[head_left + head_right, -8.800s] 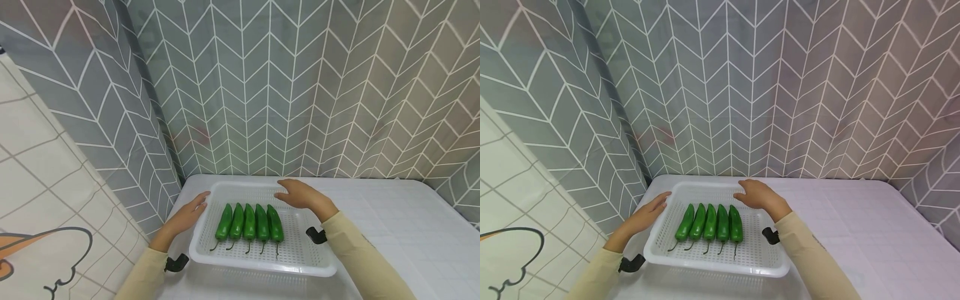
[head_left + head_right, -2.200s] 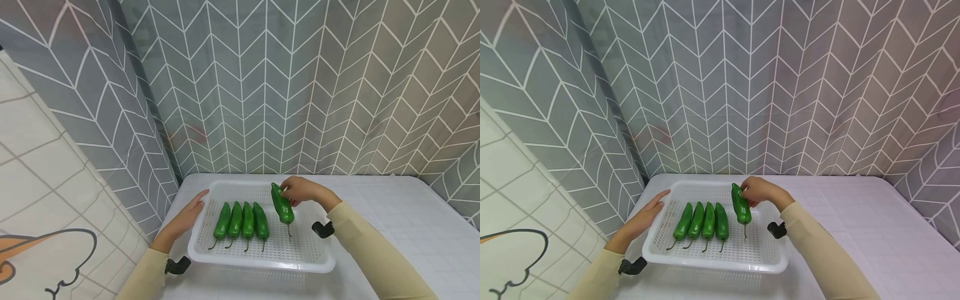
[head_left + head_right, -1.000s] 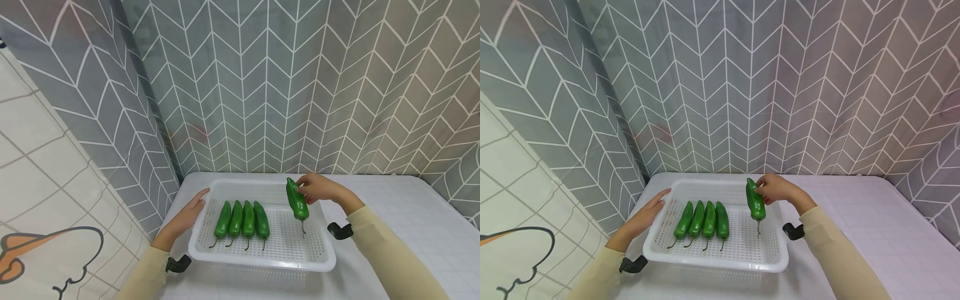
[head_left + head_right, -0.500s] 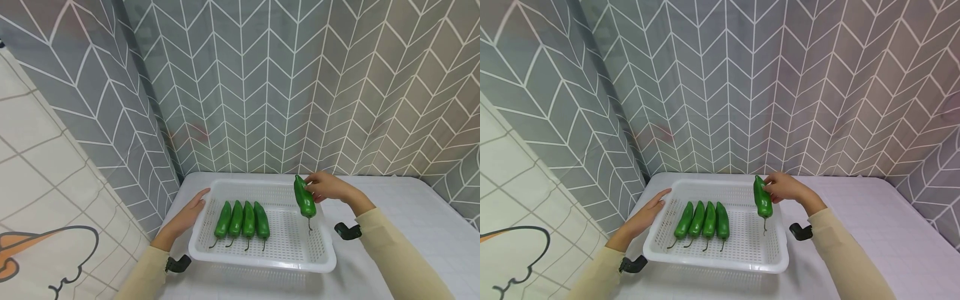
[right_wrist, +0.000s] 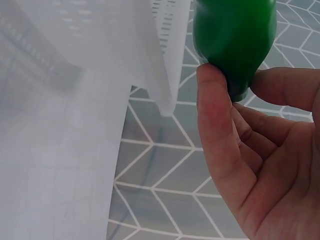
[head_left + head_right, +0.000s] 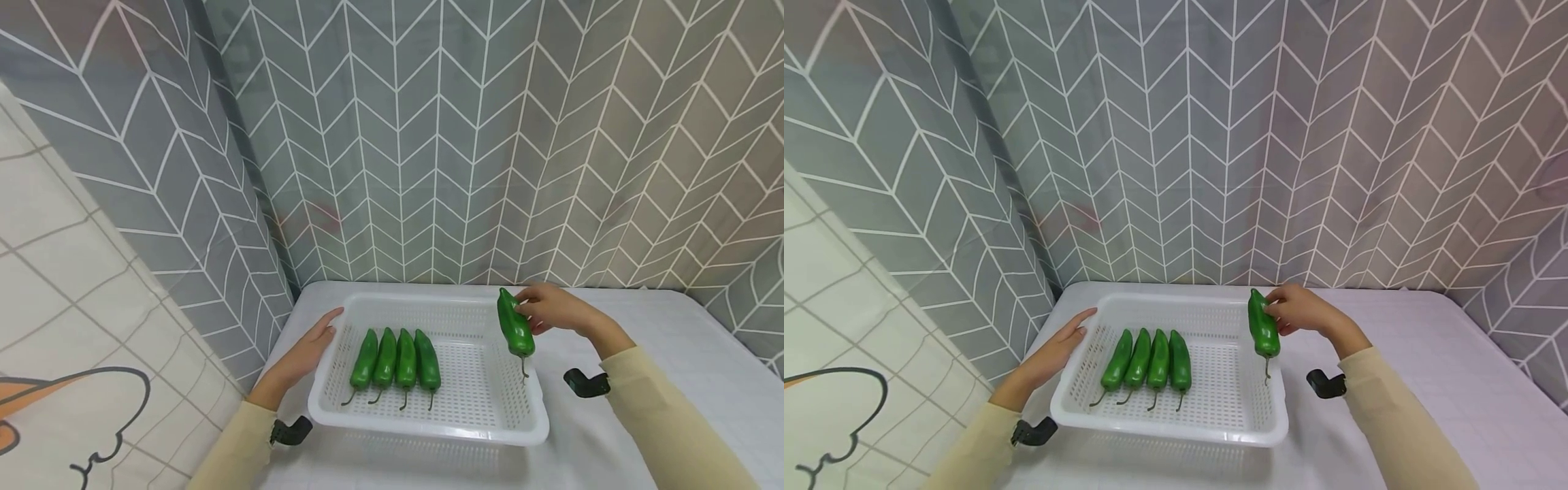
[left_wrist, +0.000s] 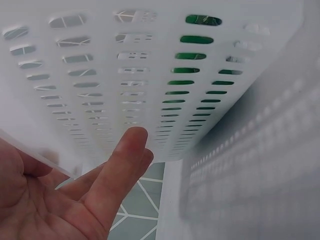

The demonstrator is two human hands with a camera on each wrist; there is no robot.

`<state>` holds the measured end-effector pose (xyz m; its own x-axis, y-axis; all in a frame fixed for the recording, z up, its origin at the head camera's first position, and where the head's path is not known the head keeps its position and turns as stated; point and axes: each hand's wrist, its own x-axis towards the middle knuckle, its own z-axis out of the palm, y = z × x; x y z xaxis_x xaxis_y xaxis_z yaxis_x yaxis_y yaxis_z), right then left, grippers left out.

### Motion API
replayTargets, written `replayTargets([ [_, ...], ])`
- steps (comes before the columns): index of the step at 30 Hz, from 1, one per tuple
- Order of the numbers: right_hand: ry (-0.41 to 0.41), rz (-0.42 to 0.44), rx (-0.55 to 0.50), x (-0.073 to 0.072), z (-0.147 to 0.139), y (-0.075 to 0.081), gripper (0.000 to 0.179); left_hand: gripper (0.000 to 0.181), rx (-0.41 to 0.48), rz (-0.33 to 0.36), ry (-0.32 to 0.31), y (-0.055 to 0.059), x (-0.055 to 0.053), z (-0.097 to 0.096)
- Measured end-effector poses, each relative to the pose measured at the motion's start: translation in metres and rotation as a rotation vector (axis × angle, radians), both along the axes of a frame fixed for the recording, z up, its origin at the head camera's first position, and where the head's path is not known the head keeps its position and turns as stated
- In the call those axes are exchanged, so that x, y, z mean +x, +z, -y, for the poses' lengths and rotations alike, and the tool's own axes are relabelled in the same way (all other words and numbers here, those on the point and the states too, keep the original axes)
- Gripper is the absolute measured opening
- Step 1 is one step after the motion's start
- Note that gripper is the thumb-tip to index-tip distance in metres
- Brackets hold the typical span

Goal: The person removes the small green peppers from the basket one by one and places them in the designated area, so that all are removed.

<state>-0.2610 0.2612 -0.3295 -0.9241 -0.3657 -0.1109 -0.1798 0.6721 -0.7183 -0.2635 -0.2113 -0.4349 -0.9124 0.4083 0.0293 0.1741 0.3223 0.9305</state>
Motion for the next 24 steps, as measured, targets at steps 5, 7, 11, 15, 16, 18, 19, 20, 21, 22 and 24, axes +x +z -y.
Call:
replayTargets([
  [5, 0.01, -0.002, -0.007, 0.001, -0.005, -0.001, 0.04, 0.051, -0.017, -0.001, 0.027, 0.0, 0.0, 0.002],
  [7, 0.008, -0.012, -0.004, 0.002, -0.007, -0.001, 0.04, 0.051, -0.016, 0.002, 0.031, 0.0, 0.0, 0.003],
  [11, 0.001, -0.023, 0.004, 0.004, -0.011, -0.001, 0.04, 0.051, -0.006, 0.018, 0.012, 0.0, 0.001, 0.004],
  [15, 0.008, -0.019, -0.015, 0.003, -0.016, -0.002, 0.041, 0.051, -0.011, 0.027, 0.031, -0.001, 0.002, 0.004],
  [16, 0.006, -0.021, -0.016, 0.003, -0.019, -0.002, 0.042, 0.051, -0.011, 0.027, 0.03, -0.001, 0.001, 0.003],
  [18, 0.004, -0.028, -0.012, 0.004, -0.025, -0.002, 0.041, 0.051, -0.007, 0.021, 0.015, -0.001, 0.0, 0.001],
  [19, 0.004, -0.032, -0.011, 0.005, -0.028, -0.002, 0.041, 0.051, -0.005, 0.02, 0.01, 0.0, 0.0, 0.0],
  [20, 0.004, -0.038, -0.007, 0.006, -0.031, -0.002, 0.041, 0.051, -0.003, 0.02, 0.006, 0.0, -0.001, -0.001],
  [21, 0.004, -0.042, -0.004, 0.006, -0.033, -0.003, 0.04, 0.051, -0.005, 0.016, -0.001, 0.0, -0.001, -0.002],
  [22, 0.005, -0.044, -0.001, 0.006, -0.035, -0.003, 0.04, 0.051, -0.005, 0.016, -0.002, 0.0, -0.001, -0.002],
  [24, 0.008, -0.036, -0.002, 0.005, -0.036, -0.004, 0.04, 0.051, -0.009, 0.017, 0.007, 0.0, -0.001, -0.001],
])
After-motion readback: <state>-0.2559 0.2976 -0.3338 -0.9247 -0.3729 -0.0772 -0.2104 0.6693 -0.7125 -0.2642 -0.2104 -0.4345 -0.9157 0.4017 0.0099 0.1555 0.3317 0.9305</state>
